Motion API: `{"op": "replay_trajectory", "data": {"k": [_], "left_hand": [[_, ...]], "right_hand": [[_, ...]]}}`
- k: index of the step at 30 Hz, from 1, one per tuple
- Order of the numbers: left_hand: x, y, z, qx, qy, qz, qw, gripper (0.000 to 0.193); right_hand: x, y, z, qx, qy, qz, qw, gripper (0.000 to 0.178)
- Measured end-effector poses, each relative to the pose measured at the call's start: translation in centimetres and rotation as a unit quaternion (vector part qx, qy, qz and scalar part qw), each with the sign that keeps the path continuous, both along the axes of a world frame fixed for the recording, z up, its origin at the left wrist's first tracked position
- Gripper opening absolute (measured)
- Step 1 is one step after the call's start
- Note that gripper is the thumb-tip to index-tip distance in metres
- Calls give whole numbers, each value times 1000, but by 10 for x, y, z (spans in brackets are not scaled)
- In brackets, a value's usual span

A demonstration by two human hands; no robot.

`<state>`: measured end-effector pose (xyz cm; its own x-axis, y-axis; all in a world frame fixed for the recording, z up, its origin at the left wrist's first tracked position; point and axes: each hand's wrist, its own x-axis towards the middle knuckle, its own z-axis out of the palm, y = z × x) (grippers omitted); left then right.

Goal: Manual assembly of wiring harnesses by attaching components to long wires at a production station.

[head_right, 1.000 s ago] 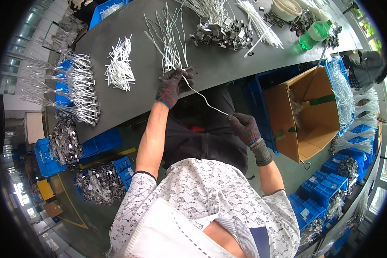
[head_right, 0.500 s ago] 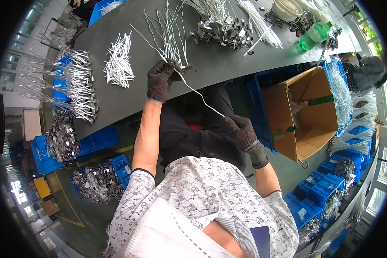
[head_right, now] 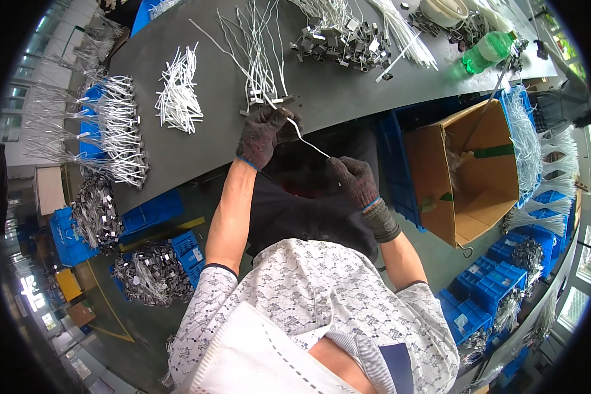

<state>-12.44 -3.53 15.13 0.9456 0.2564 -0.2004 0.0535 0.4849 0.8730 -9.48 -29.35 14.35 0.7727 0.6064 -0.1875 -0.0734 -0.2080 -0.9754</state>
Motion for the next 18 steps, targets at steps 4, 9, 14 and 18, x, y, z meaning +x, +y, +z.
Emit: {"op": "replay_trajectory", "data": {"k": [4,9,14,18], "left_hand": [[-3,-16,-3,67,54,-23,996,30],[-2,-25,1,77,152,-3,985,28],[7,-26,14,78,122,86,986,27],[13,-17,6,300,30,155,941,22]], "right_hand": [[-1,11,6,-32,10,-1,999,36],[-2,18,12,-137,-372,-74,915,19],[-1,24,37,-183,-459,-74,866,13],[-5,28,37,-168,-476,-67,861,14]]}}
